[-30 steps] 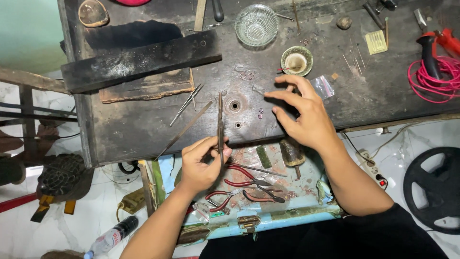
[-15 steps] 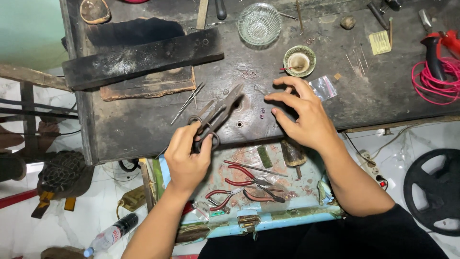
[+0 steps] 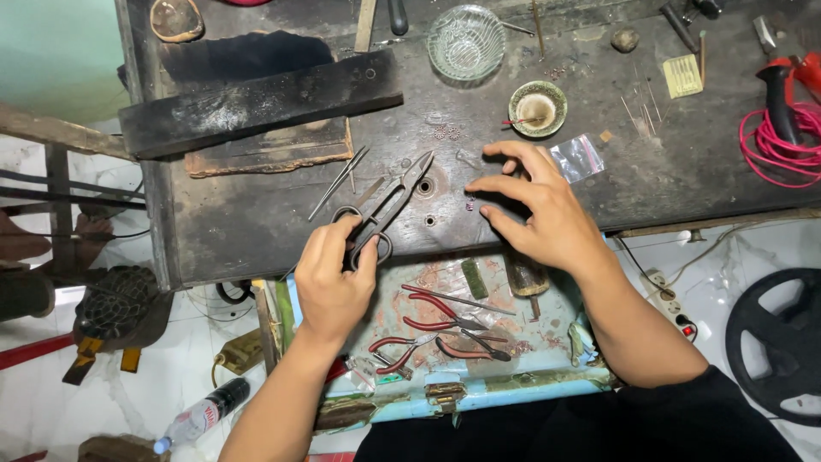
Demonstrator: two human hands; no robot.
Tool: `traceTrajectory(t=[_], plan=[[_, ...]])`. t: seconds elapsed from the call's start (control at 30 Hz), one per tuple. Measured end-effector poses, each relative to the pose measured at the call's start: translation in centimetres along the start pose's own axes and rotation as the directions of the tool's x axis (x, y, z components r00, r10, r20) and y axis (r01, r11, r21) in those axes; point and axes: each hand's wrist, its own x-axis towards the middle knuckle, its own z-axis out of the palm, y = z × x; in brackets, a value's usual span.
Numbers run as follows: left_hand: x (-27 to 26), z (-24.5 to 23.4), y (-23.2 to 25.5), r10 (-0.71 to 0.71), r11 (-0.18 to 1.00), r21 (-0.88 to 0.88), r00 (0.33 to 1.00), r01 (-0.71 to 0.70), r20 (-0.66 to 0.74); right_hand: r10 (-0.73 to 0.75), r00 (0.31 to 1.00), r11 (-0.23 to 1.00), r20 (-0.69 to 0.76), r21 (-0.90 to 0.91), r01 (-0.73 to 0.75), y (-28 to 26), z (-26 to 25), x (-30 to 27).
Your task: Soldering small jewelry components using a torch and pliers on a workshop bench
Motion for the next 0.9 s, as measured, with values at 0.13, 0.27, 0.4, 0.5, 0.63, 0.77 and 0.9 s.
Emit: traceTrajectory(t=[0.13,0.27,0.4,0.5,0.63,0.77,0.9], plan=[[0.5,-0.4,0.8,0.007,1.000,-0.008,1.000,-0.007,0.003,-0.010,1.000,1.000,0.010,0.002,0.010,-0.5,0.1,0.1],[0.2,-0.4,0.1,0.016,1.000,-0.007,1.000,-0.016,0.012,0.003,1.000,1.000,0.007,0.000,-0.003,-0.7,0.0,0.3],[0.4,-0.5,0.2,0.039,0.999,-0.015,0.999,-0.039,0.017,0.033,0.964,0.999,-0.264,0.018,-0.029,-0.9,-1.0,0.6],[0.6,-0.6,0.4,0.056,0.998,-0.013,0.998,-0.056,0.015,0.049,0.891,0.999,-0.452,0.007,-0.052,-0.4,-1.7,0.5],[1.0,-0.9,0.5,0.100,0.995,-0.001,0.995,-0.100,0.016,0.078,0.800,0.995,-0.596,0.002,-0.095,0.8,-2.8,0.0],[0.6,-1.5,0.6,0.103,0.992,0.055,0.986,-0.111,0.131,0.108,0.750,0.982,-0.652,-0.047,-0.183,2.8,-5.2,-1.3],[0.5,-1.7,0.8,0.090,0.991,0.084,0.986,-0.103,0.141,0.230,0.695,0.930,-0.681,-0.058,-0.364,8.0,-7.1,-4.2]])
